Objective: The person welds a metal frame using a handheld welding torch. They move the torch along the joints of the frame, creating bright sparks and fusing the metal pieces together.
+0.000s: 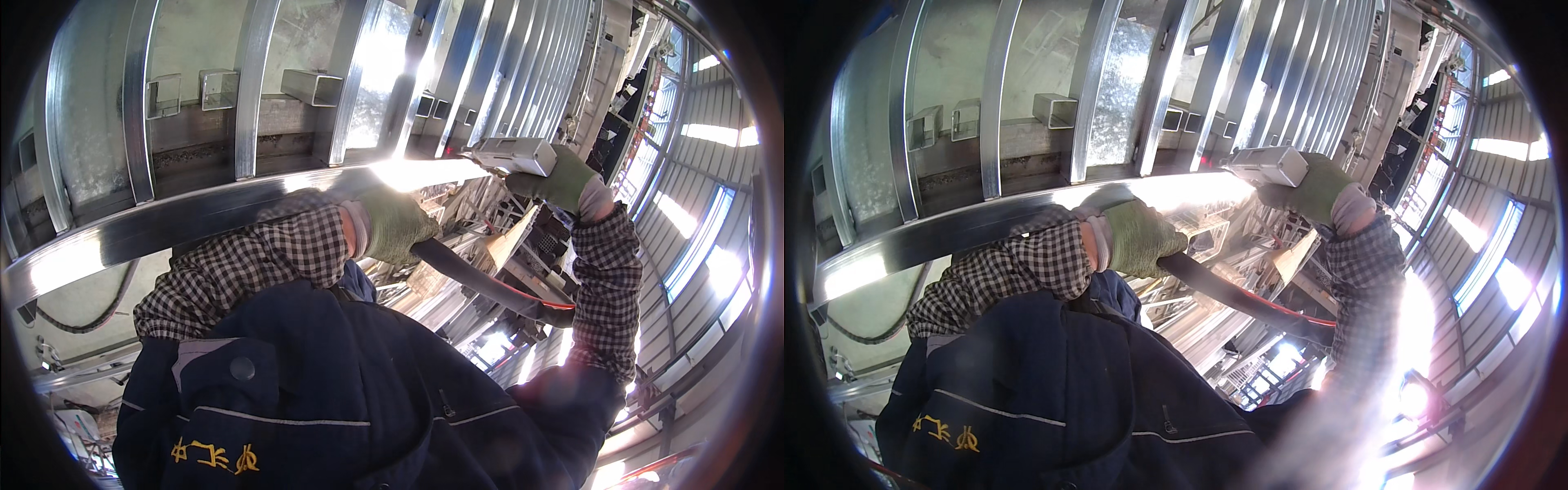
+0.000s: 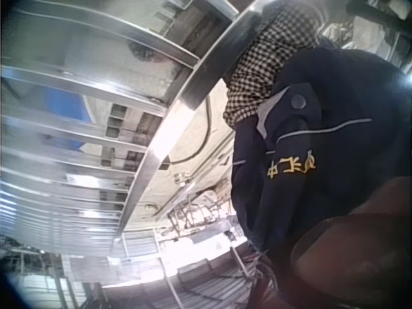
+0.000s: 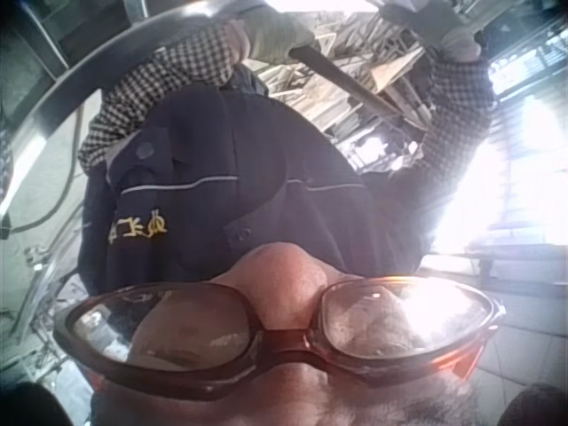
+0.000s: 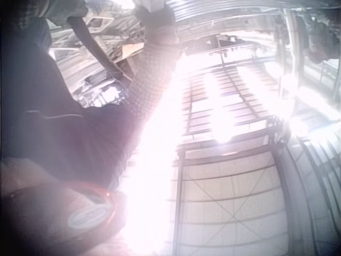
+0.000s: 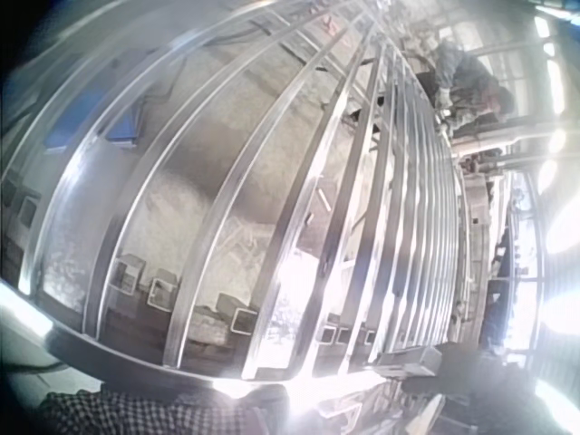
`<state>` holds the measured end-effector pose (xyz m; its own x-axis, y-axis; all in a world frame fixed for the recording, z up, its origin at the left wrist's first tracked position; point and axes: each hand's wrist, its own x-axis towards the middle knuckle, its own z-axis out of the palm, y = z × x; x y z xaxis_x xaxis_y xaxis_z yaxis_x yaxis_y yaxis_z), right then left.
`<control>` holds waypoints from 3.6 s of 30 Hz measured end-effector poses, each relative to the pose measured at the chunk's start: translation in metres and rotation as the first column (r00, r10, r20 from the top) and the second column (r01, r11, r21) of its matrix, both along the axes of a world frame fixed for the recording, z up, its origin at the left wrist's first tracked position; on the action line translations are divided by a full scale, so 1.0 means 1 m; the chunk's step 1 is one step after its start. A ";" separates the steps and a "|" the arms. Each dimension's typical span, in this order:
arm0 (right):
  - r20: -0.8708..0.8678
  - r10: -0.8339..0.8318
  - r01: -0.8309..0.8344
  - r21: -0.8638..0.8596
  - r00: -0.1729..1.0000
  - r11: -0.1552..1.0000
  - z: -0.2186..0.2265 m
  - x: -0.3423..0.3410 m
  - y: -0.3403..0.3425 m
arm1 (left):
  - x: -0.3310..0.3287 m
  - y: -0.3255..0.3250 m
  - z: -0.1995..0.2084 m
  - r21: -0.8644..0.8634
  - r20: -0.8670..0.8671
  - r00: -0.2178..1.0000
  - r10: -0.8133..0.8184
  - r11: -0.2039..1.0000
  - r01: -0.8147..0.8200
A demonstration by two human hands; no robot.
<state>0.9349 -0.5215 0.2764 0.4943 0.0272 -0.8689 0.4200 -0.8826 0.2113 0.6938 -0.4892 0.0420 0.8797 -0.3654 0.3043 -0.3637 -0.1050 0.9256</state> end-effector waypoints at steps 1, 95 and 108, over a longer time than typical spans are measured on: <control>0.005 0.008 -0.008 -0.004 1.000 1.000 -0.001 -0.001 0.000 | 0.000 0.000 0.000 -0.014 0.007 1.000 0.016 1.000 -0.016; 0.015 -0.047 0.048 -0.019 0.999 0.999 0.018 0.010 -0.021 | 0.015 0.006 0.000 -0.010 -0.103 0.987 -0.123 0.992 0.123; 0.231 -0.459 0.304 0.492 0.858 0.815 0.107 -0.017 -0.029 | 0.007 0.012 0.006 0.002 0.014 1.000 -0.014 1.000 0.014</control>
